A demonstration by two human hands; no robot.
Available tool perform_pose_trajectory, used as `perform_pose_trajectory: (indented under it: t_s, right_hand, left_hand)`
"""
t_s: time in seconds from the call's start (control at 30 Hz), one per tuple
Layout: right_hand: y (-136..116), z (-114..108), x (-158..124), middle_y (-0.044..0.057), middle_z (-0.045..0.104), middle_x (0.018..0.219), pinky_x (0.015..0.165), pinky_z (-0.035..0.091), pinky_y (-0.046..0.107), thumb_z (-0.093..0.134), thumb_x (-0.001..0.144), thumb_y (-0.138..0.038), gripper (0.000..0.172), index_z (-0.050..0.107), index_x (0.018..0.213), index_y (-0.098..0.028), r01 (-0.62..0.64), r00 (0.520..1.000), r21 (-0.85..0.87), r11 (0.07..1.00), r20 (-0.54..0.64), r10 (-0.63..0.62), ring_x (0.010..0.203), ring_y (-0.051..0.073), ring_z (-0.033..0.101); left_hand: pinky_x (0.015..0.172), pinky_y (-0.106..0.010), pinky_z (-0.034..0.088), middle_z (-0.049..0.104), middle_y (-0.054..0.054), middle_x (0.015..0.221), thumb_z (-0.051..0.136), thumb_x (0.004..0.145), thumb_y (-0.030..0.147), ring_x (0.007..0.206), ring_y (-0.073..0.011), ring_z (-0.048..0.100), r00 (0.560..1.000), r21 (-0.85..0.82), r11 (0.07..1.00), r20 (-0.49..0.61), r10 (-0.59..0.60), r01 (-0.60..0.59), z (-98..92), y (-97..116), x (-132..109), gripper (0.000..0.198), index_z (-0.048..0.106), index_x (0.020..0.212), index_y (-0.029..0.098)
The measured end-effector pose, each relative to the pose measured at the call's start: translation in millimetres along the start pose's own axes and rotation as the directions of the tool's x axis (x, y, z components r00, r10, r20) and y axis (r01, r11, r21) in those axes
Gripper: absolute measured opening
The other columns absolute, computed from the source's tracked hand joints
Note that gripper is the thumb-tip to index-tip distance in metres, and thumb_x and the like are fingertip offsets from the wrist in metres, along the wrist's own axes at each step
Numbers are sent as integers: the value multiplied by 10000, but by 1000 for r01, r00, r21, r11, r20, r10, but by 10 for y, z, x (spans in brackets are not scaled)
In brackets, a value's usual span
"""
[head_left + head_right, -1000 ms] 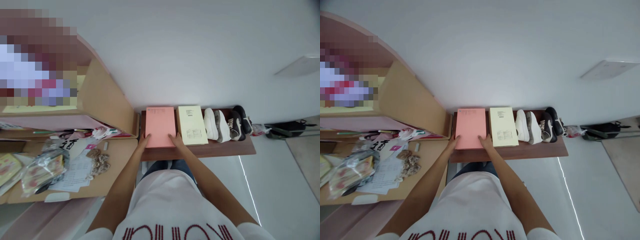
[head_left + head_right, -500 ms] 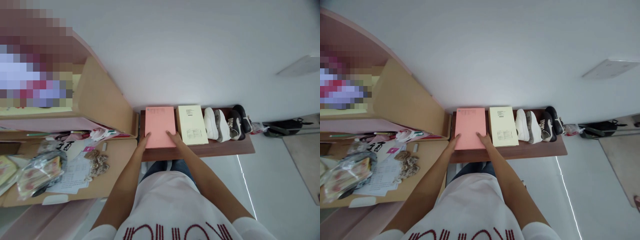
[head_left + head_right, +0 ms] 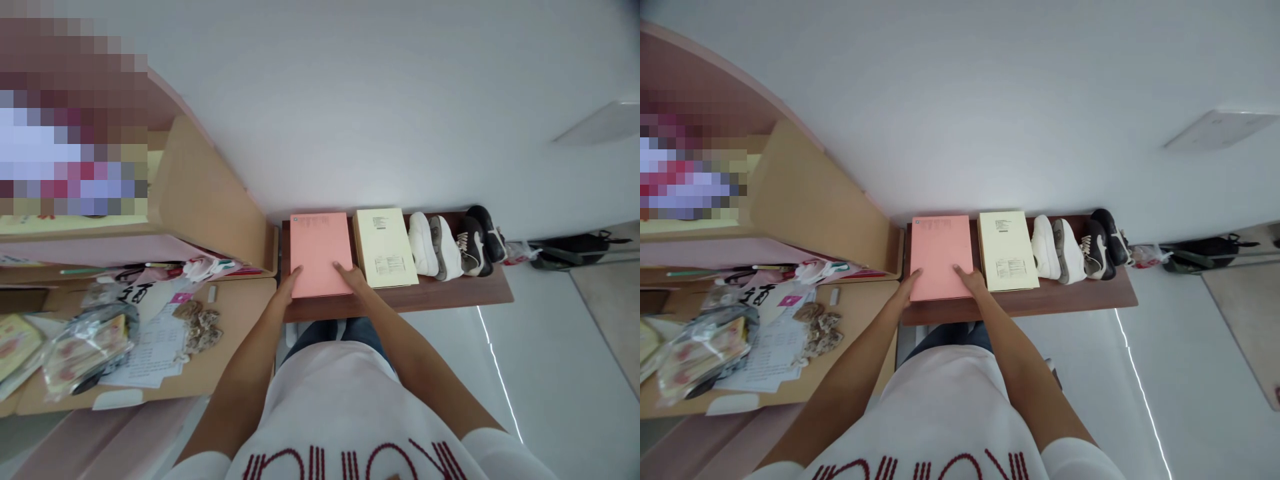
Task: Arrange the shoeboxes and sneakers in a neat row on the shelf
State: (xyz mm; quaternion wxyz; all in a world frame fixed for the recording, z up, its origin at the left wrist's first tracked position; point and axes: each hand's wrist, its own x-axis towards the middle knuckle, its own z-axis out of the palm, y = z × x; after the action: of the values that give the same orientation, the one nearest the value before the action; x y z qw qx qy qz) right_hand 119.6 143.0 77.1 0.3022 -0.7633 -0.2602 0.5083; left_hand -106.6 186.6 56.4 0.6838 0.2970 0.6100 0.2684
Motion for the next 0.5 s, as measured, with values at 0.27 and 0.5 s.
perform_pose_trajectory:
  t_s: [0.27,0.5]
  right_hand:
    - [76,12,-102,182,675,1287,1022,521,408,727,710,-712,874,614,1315,-92,50,998,105,993,22,-52,1201,279,640]
    - [30,21,-135,170,668,1302,1027,511,391,700,740,-706,837,598,1320,-111,97,993,147,984,52,-106,1186,261,650]
  left_hand:
    - [889,-424,579,738,-148,1145,390,918,714,1113,-308,686,998,-228,973,50,-30,41,-160,168,-193,713,630,1276,146]
    - [913,-477,569,725,-156,1163,413,915,693,1140,-345,660,978,-215,971,198,-62,105,-238,326,-440,708,597,1321,143]
